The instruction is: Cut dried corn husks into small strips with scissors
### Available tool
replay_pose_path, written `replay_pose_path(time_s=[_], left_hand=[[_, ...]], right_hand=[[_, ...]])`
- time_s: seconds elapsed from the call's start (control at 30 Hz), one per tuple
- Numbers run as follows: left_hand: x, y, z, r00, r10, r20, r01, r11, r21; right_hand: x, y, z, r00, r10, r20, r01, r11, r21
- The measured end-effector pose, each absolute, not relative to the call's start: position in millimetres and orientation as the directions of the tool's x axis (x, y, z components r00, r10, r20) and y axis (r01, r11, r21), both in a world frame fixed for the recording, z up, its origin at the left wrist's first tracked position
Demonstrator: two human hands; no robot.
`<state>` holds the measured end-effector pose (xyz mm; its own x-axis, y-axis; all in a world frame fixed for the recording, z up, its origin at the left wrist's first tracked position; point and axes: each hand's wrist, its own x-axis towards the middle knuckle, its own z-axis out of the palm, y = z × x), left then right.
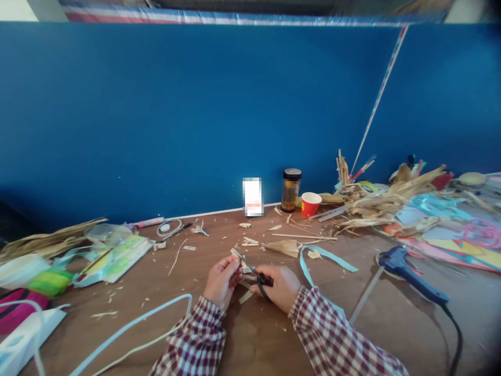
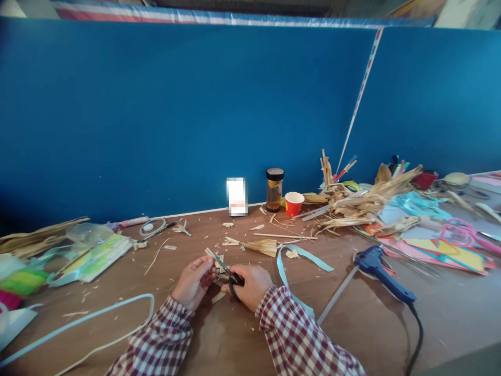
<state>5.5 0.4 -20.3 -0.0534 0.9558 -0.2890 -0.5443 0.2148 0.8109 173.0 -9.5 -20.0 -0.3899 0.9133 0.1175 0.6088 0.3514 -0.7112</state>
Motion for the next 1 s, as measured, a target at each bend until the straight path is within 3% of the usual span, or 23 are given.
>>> replay_pose_path(time_s=[0.27,0.43,0.53,0.63,0.77,1.0], left_hand=[[5,0,-21,-0.045,0.958,-0.283,-0.539,0.215,0.814],[5,1,-22,-0.044,0.960,-0.278,-0.538,0.212,0.816],[5,1,-21,-0.047,0.958,-0.282,-0.540,0.213,0.814],[7,-2,-18,-0.013,0.957,-0.290,-0.536,0.238,0.810],[12,-7,-11,0.051,0.952,-0.303,-0.500,0.287,0.817],[16,-11,-14,0.126,0.959,-0.252,-0.430,0.282,0.857]], right_hand=[[174,-8,-22,-0.385,0.916,0.115,0.592,0.341,-0.730],[173,-4,-27,-0.308,0.947,0.094,0.511,0.248,-0.823],[169,-2,-28,-0.242,0.968,0.065,0.375,0.155,-0.914],[165,-1,-25,-0.231,0.973,0.028,0.127,0.058,-0.990],[164,1,-24,-0.259,0.965,0.035,-0.165,-0.009,-0.986],[166,3,-26,-0.296,0.955,0.002,-0.263,-0.080,-0.962]])
